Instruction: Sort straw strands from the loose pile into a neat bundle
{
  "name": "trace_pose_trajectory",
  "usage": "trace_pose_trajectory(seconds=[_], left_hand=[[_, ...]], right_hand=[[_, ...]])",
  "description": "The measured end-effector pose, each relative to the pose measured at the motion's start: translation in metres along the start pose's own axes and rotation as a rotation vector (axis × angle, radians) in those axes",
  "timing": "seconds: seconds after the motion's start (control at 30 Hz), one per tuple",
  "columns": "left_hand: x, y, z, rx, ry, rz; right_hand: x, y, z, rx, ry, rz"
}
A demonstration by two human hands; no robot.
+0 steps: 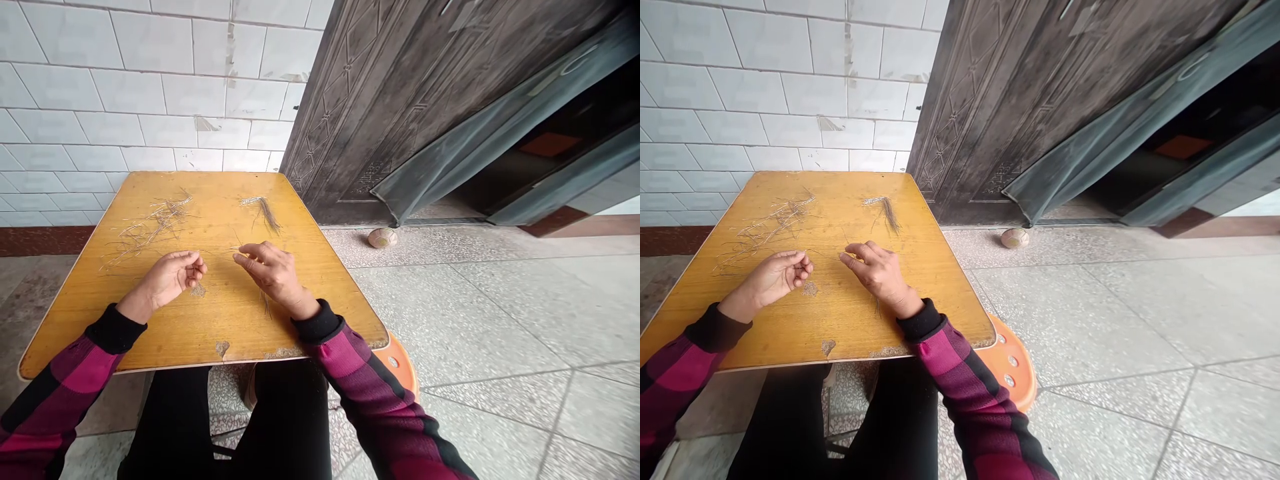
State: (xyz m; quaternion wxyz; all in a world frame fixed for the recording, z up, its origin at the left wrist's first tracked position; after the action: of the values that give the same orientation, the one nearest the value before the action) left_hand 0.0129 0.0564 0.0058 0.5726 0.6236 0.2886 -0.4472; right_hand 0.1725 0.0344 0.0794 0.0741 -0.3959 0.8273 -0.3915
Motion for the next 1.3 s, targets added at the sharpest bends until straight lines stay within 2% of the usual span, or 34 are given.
trace_pose_trajectory(seconds=[0.1,0.2,0.3,0.4,0.53,0.6,0.67,0.73,0.87,1.03,1.3], left_hand=[[-0.002,-0.006,-0.001,-0.020,0.041,-0.020],[0.001,-0.010,-0.003,-0.033,0.025,0.025],[0.004,-0.007,-0.005,-0.003,0.003,0.104],[0.001,-0.005,-0.005,0.029,0.029,0.102],[-0.002,0.002,-0.002,0.093,0.097,-0.035],[0.002,0.008,0.001,0.137,0.090,-0.089],[0.010,0.015,0.005,0.171,0.047,-0.115],[0.017,0.020,0.008,0.187,0.006,-0.126],[0.022,0.024,0.009,0.199,-0.019,-0.121],[0.021,0.021,0.007,0.171,-0.022,-0.085],[0.024,0.014,0.005,0.107,-0.055,-0.020]], right_hand=[[0.001,0.004,0.000,0.028,0.008,-0.005],[0.004,0.003,0.000,0.027,-0.015,-0.003],[0.005,0.004,0.000,0.050,-0.024,-0.020],[0.000,0.007,-0.002,0.074,0.034,-0.089],[-0.022,-0.005,-0.005,-0.081,0.226,-0.226],[-0.029,-0.008,-0.006,-0.125,0.285,-0.345],[-0.032,-0.003,-0.007,-0.075,0.313,-0.525],[-0.032,0.007,-0.008,0.038,0.361,-0.742],[-0.031,0.029,-0.003,0.235,0.533,-1.114],[-0.042,0.038,0.000,0.202,0.658,-1.266],[-0.044,0.044,0.000,0.180,0.701,-1.352]])
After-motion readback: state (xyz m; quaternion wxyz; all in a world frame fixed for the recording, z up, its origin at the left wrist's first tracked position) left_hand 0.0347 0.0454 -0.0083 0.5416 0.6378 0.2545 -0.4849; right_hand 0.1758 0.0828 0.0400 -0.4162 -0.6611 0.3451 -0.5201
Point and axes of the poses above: each hand's wrist, its own z-axis away from the middle knuckle, its own y-axis out of the palm, x = y × z, the point moved 10 cm from there along -z, towards the middle knuckle, and after that the axes turned 10 degrees about y, right-handed, at the moved point
